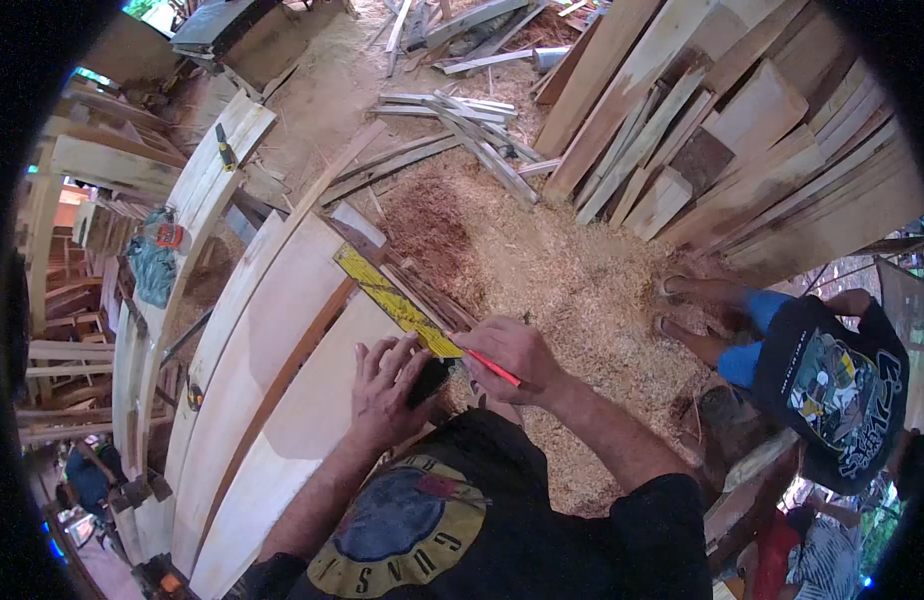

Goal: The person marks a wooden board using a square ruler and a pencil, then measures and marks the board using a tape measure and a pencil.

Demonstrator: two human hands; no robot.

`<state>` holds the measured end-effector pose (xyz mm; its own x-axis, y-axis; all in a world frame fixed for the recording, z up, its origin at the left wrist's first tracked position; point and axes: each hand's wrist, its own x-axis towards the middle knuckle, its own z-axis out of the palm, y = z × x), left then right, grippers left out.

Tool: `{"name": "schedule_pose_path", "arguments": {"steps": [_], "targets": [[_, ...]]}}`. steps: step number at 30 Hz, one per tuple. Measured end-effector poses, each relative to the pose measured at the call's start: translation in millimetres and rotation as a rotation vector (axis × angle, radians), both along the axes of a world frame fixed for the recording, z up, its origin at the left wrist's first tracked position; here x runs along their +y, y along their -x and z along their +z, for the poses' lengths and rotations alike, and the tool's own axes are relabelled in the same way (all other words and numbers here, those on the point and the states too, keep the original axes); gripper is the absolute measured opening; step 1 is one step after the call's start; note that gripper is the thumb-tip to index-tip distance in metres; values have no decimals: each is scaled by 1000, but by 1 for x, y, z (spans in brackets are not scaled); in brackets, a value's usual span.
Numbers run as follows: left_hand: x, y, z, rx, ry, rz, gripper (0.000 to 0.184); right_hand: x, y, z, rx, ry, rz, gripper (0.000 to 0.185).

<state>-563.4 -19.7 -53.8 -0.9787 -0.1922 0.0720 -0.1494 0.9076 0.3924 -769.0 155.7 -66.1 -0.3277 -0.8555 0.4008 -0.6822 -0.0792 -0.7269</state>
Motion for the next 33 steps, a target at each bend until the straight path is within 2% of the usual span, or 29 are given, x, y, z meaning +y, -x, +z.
{"name": "schedule_pose_path", "arguments": {"steps": [8,11,20,27,33], "targets": [[1,1,-2,5,15,11,73,-93,18,-21,94,149,10,27],[2,2,0,16,8,11,69,-125,24,-30,109,209,2,31],[-2,1,2,20,-16,-2,65,-83,17,-14,56,116,36,30],[0,1,6,4,-28,-2,68,-121,19,-21,76,105,6,28],[2,0,1,10,-2,18,70,-61,16,-6,87,34,61,27]]}}
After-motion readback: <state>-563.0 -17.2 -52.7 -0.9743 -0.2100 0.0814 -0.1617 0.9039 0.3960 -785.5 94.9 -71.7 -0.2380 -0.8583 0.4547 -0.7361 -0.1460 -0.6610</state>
